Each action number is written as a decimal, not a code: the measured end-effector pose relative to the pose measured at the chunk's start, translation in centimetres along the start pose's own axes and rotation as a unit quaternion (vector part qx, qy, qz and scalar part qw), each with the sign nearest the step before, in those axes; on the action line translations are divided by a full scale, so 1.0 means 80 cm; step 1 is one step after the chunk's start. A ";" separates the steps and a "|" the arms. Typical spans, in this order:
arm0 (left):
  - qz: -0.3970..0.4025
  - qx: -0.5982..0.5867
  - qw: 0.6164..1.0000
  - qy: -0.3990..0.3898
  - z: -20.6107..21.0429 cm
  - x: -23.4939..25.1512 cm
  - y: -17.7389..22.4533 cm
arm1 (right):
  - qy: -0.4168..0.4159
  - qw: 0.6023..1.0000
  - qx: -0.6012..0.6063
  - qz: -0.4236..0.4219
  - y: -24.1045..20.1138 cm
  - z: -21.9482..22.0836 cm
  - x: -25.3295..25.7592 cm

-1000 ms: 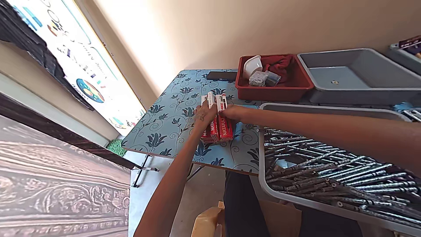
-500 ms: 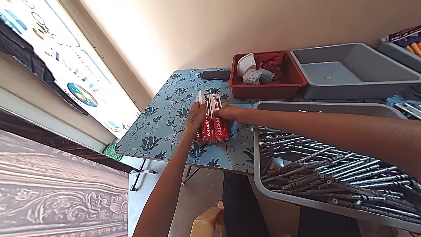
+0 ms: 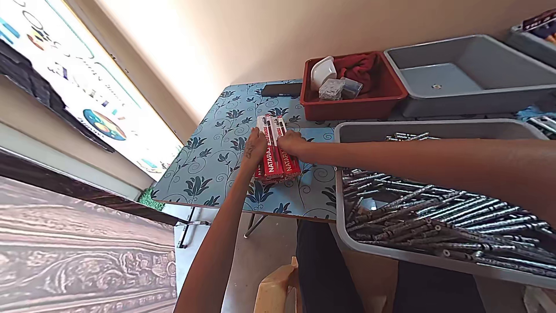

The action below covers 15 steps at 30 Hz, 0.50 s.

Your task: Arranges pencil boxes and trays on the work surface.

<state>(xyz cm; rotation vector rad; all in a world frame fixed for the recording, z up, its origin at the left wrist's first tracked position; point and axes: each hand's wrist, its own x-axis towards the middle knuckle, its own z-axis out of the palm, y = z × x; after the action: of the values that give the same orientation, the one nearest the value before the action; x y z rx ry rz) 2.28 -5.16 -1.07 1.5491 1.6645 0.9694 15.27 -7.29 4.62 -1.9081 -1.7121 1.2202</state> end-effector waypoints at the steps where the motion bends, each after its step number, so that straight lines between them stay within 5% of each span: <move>1: 0.000 -0.017 1.000 0.002 0.000 -0.001 -0.001 | 0.010 0.999 0.032 0.001 -0.002 0.004 0.001; 8: -0.023 -0.160 0.987 0.008 0.005 -0.011 0.006 | 0.052 0.992 0.117 -0.005 -0.003 0.026 0.020; 15: -0.001 -0.159 0.987 0.004 0.007 -0.005 0.004 | 0.053 0.991 0.125 -0.020 0.003 0.029 0.031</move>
<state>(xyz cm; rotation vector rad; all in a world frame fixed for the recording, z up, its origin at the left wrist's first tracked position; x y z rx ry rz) 2.99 -5.53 -1.08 1.3300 1.4347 1.1767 13.48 -5.76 2.10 -1.7499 -1.4609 1.2294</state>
